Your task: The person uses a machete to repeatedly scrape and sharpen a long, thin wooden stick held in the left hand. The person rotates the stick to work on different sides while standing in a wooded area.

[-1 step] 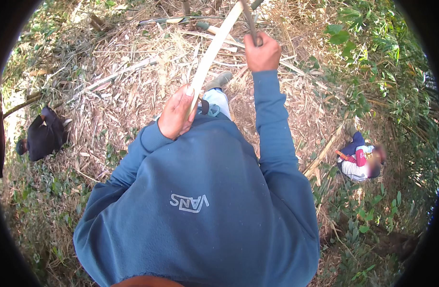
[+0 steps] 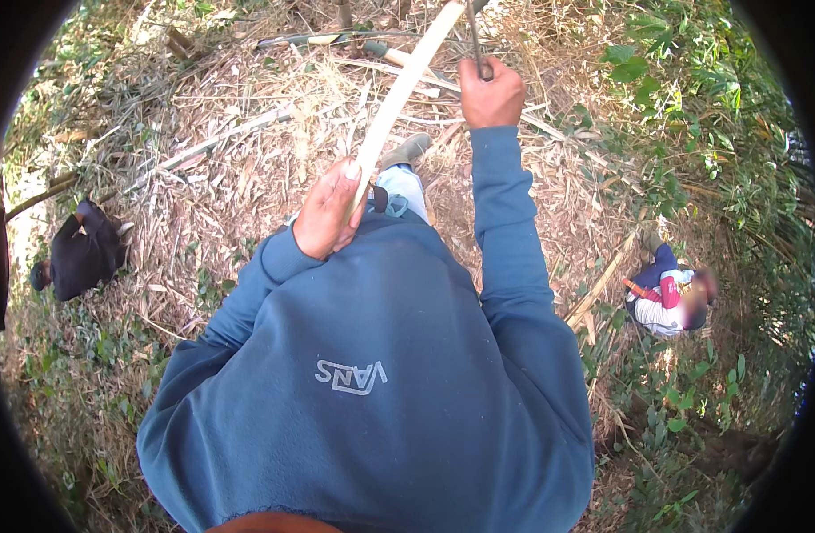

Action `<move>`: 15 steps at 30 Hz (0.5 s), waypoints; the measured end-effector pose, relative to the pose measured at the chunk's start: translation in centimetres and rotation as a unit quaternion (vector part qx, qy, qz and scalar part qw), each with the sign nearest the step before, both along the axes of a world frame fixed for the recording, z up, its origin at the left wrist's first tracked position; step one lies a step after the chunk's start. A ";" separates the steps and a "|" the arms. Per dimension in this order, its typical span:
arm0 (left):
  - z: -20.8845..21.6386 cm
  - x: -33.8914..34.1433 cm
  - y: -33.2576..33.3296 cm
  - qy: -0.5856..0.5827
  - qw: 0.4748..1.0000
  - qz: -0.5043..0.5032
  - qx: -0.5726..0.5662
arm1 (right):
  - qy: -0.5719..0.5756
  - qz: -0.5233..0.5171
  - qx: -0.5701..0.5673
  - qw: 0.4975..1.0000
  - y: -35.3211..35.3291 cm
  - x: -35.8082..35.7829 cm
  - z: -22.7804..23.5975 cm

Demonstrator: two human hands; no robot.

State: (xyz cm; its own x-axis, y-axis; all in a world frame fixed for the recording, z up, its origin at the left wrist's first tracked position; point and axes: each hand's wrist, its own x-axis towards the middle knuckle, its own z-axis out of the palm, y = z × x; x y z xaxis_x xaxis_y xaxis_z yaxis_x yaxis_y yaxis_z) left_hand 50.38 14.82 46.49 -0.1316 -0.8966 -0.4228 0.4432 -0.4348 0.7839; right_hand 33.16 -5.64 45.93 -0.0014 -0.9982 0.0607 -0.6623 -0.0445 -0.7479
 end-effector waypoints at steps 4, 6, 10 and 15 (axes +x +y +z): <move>-0.4 0.1 -0.4 0.047 0.998 0.051 0.007 | -0.037 0.044 -0.013 0.998 4.0 -1.0 0.1; -0.4 0.0 -0.8 0.075 0.993 0.085 0.028 | -0.002 0.139 -0.054 0.989 8.3 -0.7 0.8; -0.1 0.2 -1.0 0.097 0.985 0.119 0.084 | 0.027 0.237 -0.085 0.967 13.5 0.1 -0.5; -0.6 0.4 -0.9 0.186 0.981 0.040 0.045 | 0.091 0.144 -0.064 0.983 11.3 1.1 -0.1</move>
State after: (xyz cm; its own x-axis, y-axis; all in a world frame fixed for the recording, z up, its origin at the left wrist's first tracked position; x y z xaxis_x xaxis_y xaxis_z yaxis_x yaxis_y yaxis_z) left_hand 50.77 13.93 45.91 -0.2218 -0.8716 -0.4372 0.7268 -0.4467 0.5217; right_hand 34.22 5.68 45.82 0.3028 -0.9398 0.1585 -0.7306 -0.3357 -0.5946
